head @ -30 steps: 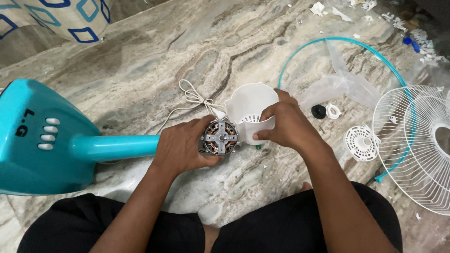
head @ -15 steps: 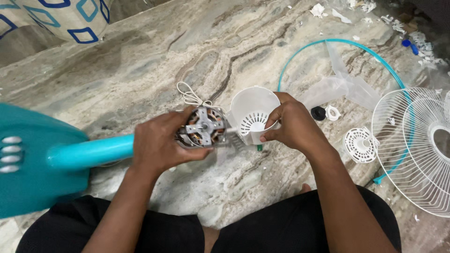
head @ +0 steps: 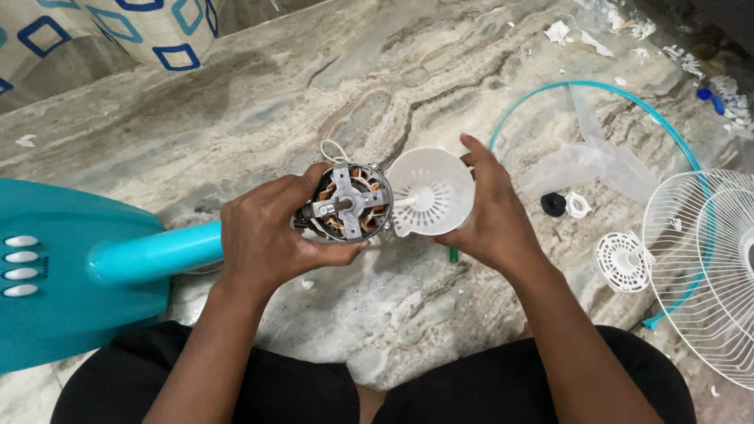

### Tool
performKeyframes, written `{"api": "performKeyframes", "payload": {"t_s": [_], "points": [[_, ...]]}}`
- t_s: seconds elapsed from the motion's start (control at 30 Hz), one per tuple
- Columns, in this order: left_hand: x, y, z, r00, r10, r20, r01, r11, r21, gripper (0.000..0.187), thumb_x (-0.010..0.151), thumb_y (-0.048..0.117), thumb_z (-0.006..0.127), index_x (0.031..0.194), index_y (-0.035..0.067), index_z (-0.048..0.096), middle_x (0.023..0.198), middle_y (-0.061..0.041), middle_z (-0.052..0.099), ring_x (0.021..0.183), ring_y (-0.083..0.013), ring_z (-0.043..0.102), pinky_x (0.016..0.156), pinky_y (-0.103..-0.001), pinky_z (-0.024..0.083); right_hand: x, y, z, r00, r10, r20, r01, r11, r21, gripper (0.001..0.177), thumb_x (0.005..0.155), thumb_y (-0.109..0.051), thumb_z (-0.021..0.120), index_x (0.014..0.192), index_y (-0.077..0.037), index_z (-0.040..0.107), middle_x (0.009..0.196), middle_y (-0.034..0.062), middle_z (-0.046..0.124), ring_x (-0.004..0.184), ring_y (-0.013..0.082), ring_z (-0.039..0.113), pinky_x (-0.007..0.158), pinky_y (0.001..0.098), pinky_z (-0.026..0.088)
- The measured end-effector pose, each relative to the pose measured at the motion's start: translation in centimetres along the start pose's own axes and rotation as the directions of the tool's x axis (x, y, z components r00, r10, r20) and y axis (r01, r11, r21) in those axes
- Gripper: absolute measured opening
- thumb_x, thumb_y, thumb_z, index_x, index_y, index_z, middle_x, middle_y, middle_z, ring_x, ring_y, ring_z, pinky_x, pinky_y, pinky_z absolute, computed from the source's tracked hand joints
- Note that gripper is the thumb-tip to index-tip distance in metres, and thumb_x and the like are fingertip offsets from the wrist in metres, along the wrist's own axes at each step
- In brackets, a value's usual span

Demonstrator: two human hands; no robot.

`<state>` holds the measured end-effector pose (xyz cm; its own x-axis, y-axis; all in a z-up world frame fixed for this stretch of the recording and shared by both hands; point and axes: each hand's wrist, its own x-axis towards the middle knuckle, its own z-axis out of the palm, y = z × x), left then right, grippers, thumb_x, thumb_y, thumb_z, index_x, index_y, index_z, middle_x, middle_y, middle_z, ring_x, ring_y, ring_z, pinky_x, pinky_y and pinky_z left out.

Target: The person assembles a small electric fan by attaching the motor housing to the base, inserting the motor, and securing the rear grille with a screwdriver. They handle the motor, housing, and screws while seated on the floor.

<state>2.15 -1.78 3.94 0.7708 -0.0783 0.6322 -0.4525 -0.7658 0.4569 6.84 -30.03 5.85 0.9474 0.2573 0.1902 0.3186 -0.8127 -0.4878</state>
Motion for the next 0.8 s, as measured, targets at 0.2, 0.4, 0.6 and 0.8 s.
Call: {"api": "performKeyframes", "payload": {"t_s": [0.2, 0.4, 0.6, 0.8], "points": [[-0.3, 0.1, -0.1, 0.999, 0.033, -0.021, -0.033, 0.999, 0.0, 0.087, 0.054, 0.057, 0.096, 0.121, 0.006, 0.075, 0.078, -0.007, 0.074, 0.064, -0.0186, 0.069, 0.053, -0.034, 0.054, 0.1, -0.9, 0.0, 0.995, 0.042, 0.086, -0.029, 0.989, -0.146, 0.116, 0.041, -0.016, 0.103, 0.142, -0.012, 0.046, 0.137, 0.0126, 0.05, 0.135, 0.0358, 0.046, 0.109, 0.0461, 0.044], [-0.3, 0.6, -0.4, 1.0, 0.016, 0.0, -0.016, 0.999, -0.029, 0.086, 0.052, 0.056, 0.096, 0.12, 0.008, 0.075, 0.078, -0.007, 0.075, 0.063, -0.0185, 0.071, 0.052, -0.033, 0.054, 0.3, -1.5, 0.5, 0.981, 0.145, 0.126, -0.129, 0.983, -0.129, 0.113, 0.043, -0.014, 0.102, 0.142, -0.013, 0.045, 0.141, 0.0146, 0.051, 0.133, 0.0339, 0.049, 0.109, 0.045, 0.043], [0.0, 0.8, -0.2, 1.0, -0.006, 0.025, 0.008, 0.998, -0.058, 0.084, 0.054, 0.055, 0.095, 0.118, 0.005, 0.075, 0.075, -0.007, 0.075, 0.062, -0.0178, 0.071, 0.052, -0.033, 0.055, 0.1, -2.0, 1.0, 0.987, 0.039, 0.156, -0.043, 0.999, 0.02, 0.112, 0.042, -0.013, 0.1, 0.141, -0.01, 0.047, 0.136, 0.0159, 0.059, 0.128, 0.0339, 0.056, 0.106, 0.0427, 0.046], [0.4, 0.8, 0.3, 0.996, -0.037, 0.076, 0.04, 0.998, -0.048, 0.082, 0.054, 0.053, 0.095, 0.119, 0.006, 0.077, 0.075, -0.006, 0.076, 0.059, -0.0178, 0.072, 0.049, -0.033, 0.054, 0.2, -2.5, 1.1, 0.983, 0.052, 0.179, -0.056, 0.998, 0.017, 0.111, 0.041, -0.016, 0.102, 0.139, -0.01, 0.049, 0.134, 0.0152, 0.059, 0.128, 0.0338, 0.055, 0.105, 0.0434, 0.046]]}}
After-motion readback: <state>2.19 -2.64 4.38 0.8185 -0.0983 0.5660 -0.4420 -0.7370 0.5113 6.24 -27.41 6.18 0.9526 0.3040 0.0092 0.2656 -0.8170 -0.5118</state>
